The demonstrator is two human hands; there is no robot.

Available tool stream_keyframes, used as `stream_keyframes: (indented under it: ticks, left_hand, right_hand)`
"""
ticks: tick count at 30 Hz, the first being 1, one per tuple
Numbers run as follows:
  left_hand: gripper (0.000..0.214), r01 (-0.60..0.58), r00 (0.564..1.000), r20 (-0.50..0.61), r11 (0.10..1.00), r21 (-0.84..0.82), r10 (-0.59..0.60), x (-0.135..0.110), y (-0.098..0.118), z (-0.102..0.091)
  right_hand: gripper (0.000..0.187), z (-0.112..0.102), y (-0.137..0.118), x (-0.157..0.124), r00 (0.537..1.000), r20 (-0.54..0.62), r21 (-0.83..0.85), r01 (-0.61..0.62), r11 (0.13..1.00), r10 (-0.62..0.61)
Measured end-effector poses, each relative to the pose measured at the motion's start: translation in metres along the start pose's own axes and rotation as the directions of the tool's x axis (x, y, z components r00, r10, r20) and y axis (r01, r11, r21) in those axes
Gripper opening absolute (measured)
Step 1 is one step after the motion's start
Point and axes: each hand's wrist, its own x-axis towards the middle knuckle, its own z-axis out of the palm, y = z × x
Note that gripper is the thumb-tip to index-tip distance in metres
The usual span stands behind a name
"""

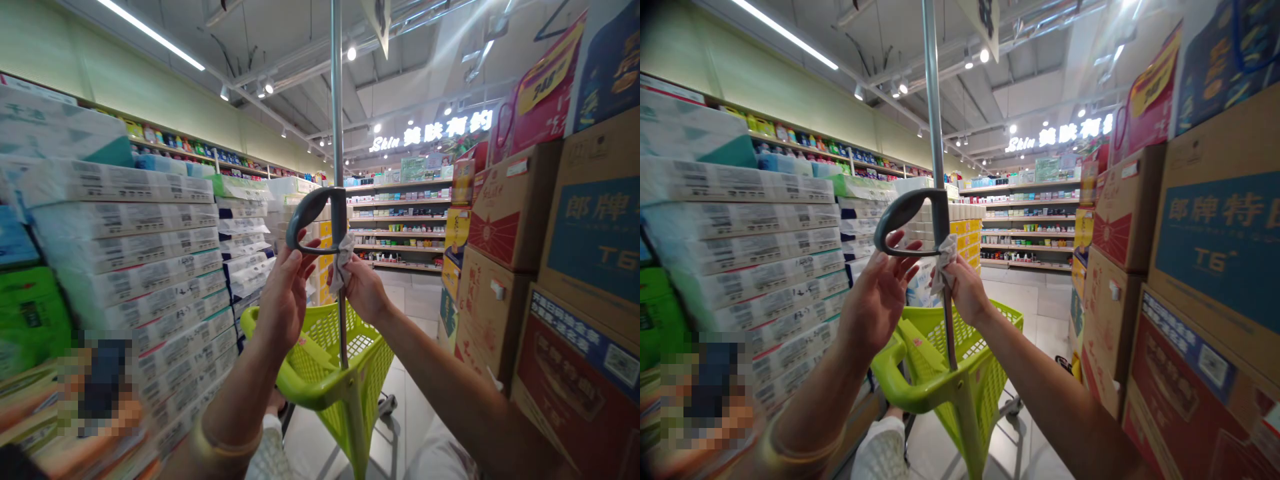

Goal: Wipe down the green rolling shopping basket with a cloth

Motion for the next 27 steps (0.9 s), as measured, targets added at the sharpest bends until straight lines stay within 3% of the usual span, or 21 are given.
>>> stream_keyframes:
  ticks: [8, 12, 19, 24, 27]
  left_hand:
    - [0.054, 0.158, 0.986, -0.092, 0.968, 0.197, -0.142, -0.05, -0.072, -0.022]
    - [0.052, 0.212, 0.976, -0.11, 0.93, 0.299, -0.187, -0.065, -0.094, -0.035]
    - [0.04, 0.292, 0.948, 0.012, 0.88, 0.376, -0.319, -0.072, -0.099, -0.038]
    - [0.043, 0.295, 0.939, 0.049, 0.869, 0.398, -0.342, -0.072, -0.097, -0.039]
    - [0.045, 0.277, 0.944, 0.057, 0.875, 0.396, -0.325, -0.072, -0.1, -0.043]
  right_hand:
    - [0.026, -0.025, 0.06, -0.067, 0.999, -0.041, -0.242, -0.03, 0.97, 0.021]
    - [0.031, -0.043, 0.089, -0.105, 1.0, -0.012, -0.427, -0.021, 0.904, 0.017]
    - [0.041, -0.083, 0.119, -0.148, 0.998, -0.026, -0.72, 0.026, 0.693, -0.064]
    - [0.031, -0.107, 0.119, -0.137, 0.972, -0.217, -0.709, -0.096, 0.699, -0.087]
    - [0.035, -0.107, 0.109, -0.129, 0.935, -0.341, -0.64, -0.16, 0.752, -0.092]
